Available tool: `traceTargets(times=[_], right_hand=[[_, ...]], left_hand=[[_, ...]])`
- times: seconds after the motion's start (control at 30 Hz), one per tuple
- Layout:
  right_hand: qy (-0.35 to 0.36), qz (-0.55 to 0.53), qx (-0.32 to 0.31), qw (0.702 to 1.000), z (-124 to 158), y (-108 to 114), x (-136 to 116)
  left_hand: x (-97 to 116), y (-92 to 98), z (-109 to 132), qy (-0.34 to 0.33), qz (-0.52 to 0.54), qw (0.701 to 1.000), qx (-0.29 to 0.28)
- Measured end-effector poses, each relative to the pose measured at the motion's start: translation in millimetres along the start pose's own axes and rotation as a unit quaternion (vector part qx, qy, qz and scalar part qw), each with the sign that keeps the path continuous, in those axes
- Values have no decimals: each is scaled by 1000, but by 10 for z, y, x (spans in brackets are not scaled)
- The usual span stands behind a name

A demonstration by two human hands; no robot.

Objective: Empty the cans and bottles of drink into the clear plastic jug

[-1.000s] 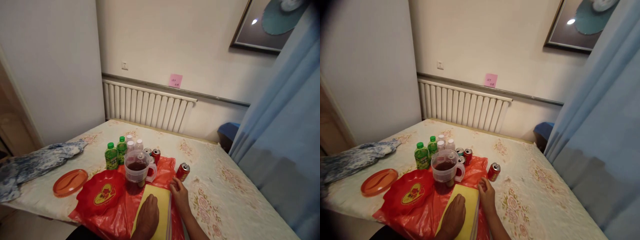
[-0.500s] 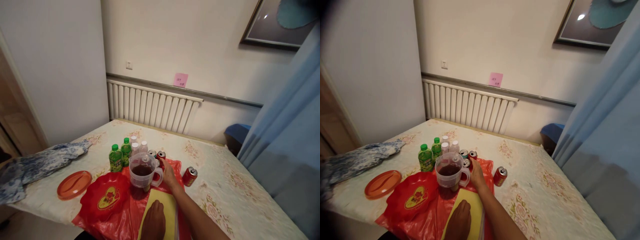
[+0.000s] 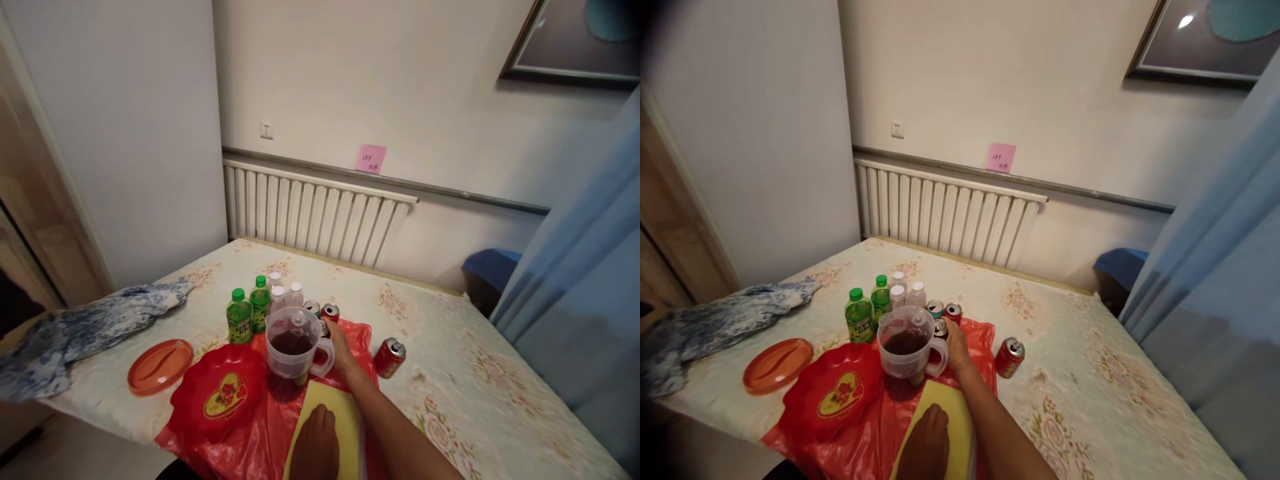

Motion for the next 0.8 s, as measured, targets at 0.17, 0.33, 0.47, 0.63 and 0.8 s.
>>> traceTargets(times=[0.17, 0.33, 0.47, 0.63, 0.8], right_hand=[[-2, 65, 28, 998, 58, 268, 15], [-19, 115, 71, 991, 277, 763, -79], [-24, 131, 91, 987, 551, 1124, -339], [-97, 60, 81, 990, 956, 1391, -626], [-127, -92, 71, 985, 1300, 1452, -875]], left_hand=[[18, 67, 39, -8, 13, 1000, 10], [52, 147, 66, -23, 31, 999, 26], [61, 291, 46, -6, 135, 991, 8], [89, 510, -44, 14, 317, 948, -41], [70, 611, 41, 66, 475, 870, -118]])
Point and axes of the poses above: each hand's wrist, its own z-axis away from the middle knuckle, its own y-axis out of the back of the hand, x = y × z, the point moved 9 cm from there along -z, towards the middle knuckle, and after that the axes turned 10 degrees about y, right-handed, at the moved point
